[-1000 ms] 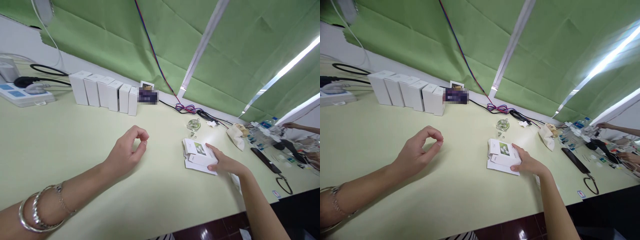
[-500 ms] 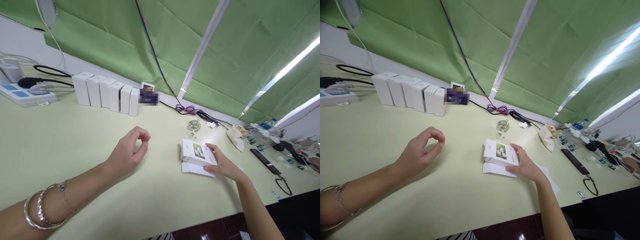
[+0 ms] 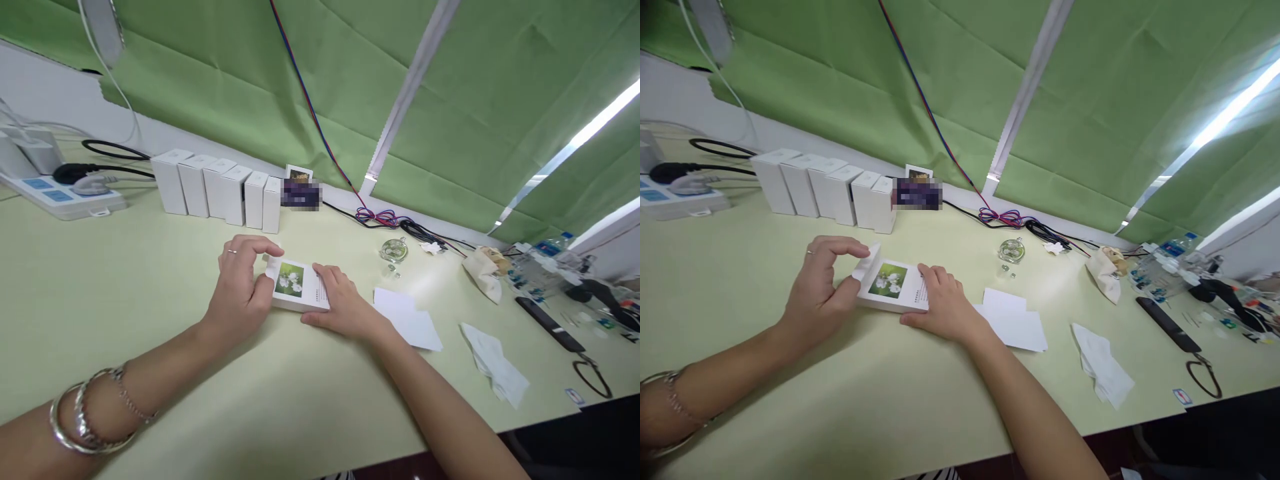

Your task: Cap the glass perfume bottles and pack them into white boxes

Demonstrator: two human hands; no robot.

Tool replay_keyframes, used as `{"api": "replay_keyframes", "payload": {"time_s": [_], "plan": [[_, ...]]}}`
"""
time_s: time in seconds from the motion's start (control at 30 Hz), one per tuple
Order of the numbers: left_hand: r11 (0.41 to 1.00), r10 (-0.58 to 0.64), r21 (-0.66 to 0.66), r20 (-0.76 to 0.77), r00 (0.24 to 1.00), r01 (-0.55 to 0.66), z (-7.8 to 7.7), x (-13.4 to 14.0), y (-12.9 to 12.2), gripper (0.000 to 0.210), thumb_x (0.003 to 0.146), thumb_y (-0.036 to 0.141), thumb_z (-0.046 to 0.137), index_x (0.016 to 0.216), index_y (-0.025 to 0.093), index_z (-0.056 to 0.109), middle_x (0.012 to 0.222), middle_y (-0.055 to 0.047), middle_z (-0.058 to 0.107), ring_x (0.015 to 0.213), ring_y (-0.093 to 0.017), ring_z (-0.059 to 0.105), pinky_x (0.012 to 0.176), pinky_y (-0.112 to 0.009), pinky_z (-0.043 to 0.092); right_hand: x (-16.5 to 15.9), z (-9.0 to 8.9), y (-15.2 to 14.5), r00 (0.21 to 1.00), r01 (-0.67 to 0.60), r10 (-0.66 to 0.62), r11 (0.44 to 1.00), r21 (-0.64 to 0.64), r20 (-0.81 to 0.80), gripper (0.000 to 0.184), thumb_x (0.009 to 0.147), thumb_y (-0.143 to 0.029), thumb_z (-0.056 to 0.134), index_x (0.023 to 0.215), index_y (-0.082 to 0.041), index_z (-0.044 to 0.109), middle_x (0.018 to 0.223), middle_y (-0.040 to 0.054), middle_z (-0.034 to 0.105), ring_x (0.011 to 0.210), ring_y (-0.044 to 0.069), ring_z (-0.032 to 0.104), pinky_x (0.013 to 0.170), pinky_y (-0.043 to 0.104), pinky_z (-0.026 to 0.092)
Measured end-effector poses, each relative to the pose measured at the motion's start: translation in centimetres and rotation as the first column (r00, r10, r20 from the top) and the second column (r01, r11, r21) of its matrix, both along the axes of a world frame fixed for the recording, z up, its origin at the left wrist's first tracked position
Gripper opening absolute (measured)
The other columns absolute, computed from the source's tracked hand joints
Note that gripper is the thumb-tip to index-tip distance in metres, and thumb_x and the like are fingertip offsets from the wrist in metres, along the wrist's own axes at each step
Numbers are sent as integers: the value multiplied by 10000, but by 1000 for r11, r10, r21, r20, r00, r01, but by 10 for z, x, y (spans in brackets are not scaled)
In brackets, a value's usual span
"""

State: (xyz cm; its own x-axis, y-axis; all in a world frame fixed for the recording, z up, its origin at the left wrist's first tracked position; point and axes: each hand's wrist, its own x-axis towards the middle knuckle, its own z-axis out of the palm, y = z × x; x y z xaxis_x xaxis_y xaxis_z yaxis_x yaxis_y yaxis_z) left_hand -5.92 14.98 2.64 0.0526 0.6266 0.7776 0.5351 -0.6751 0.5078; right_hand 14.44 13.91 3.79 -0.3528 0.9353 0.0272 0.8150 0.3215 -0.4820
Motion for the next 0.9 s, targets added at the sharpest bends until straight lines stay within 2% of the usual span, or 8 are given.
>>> {"api": "replay_keyframes", "payload": {"time_s": [0.13, 0.2, 0.3, 0.37, 0.47, 0.53, 0.73, 0.9], "plan": [[991, -65, 108, -80, 995, 73, 4, -6, 0, 329, 752, 3, 381, 886, 271, 516, 890, 14, 630, 936, -230, 607, 877, -448, 438, 7, -14, -4, 999, -27, 26, 999, -45, -37, 960, 814, -497, 725, 1547, -152, 210, 1536, 165, 326, 1420, 319, 314, 1181, 512, 292], [962, -139, 215, -143, 980, 168, 6, -9, -2, 312, 759, 15, 408, 857, 288, 520, 843, 45, 644, 960, -212, 625, 921, -434, 433, 13, -14, -5, 998, -42, 38, 998, -57, -59, 953, 816, -488, 725, 1550, -170, 208, 1556, 148, 304, 1435, 307, 293, 1188, 503, 291], [856, -290, 305, -386, 876, 418, 9, -11, -3, 355, 794, 31, 428, 973, 310, 554, 927, 44, 697, 1054, -191, 627, 969, -392, 444, 18, -13, -4, 993, -75, 68, 995, -70, -96, 962, 777, -456, 769, 1539, -190, 245, 1572, 130, 294, 1463, 300, 247, 1208, 498, 262], [849, -332, 195, -527, 782, 491, 10, -12, 1, 357, 854, 108, 452, 1150, 280, 553, 1099, -16, 712, 1168, -217, 600, 1004, -393, 449, 20, -13, -3, 988, -102, 90, 991, -87, -128, 1018, 734, -448, 808, 1541, -195, 240, 1584, 124, 290, 1476, 288, 235, 1218, 481, 250], [935, -354, -228, -637, 685, 271, 11, -14, 13, 547, 857, 400, 564, 1361, 192, 509, 1352, -125, 630, 1304, -339, 530, 1057, -489, 427, 23, -13, -3, 981, -105, 83, 987, -120, -174, 1086, 691, -450, 833, 1549, -195, 217, 1589, 135, 294, 1474, 291, 260, 1213, 497, 258], [896, -394, -433, -669, 631, 100, 11, -17, 21, 732, 798, 536, 605, 1415, 159, 489, 1404, -162, 594, 1277, -394, 550, 1018, -533, 452, 25, -13, -4, 980, -84, 56, 986, -141, -193, 1048, 703, -452, 817, 1539, -185, 245, 1579, 147, 312, 1468, 305, 275, 1211, 524, 249], [826, -455, -564, -653, 606, 12, 15, -22, 20, 932, 697, 591, 675, 1499, 208, 395, 1396, -140, 584, 1189, -366, 598, 924, -454, 503, 30, -11, -4, 969, -60, 13, 981, -183, -247, 1085, 677, -477, 826, 1540, -169, 246, 1591, 155, 284, 1470, 309, 267, 1215, 511, 241], [804, -479, -595, -629, 613, 18, 17, -19, 15, 866, 715, 513, 645, 1501, 256, 389, 1391, -111, 578, 1197, -349, 581, 936, -440, 487, 37, -7, -2, 961, -84, 13, 966, -245, -278, 1107, 661, -433, 849, 1542, -186, 226, 1534, 164, 388, 1413, 320, 362, 1171, 524, 305]]}}
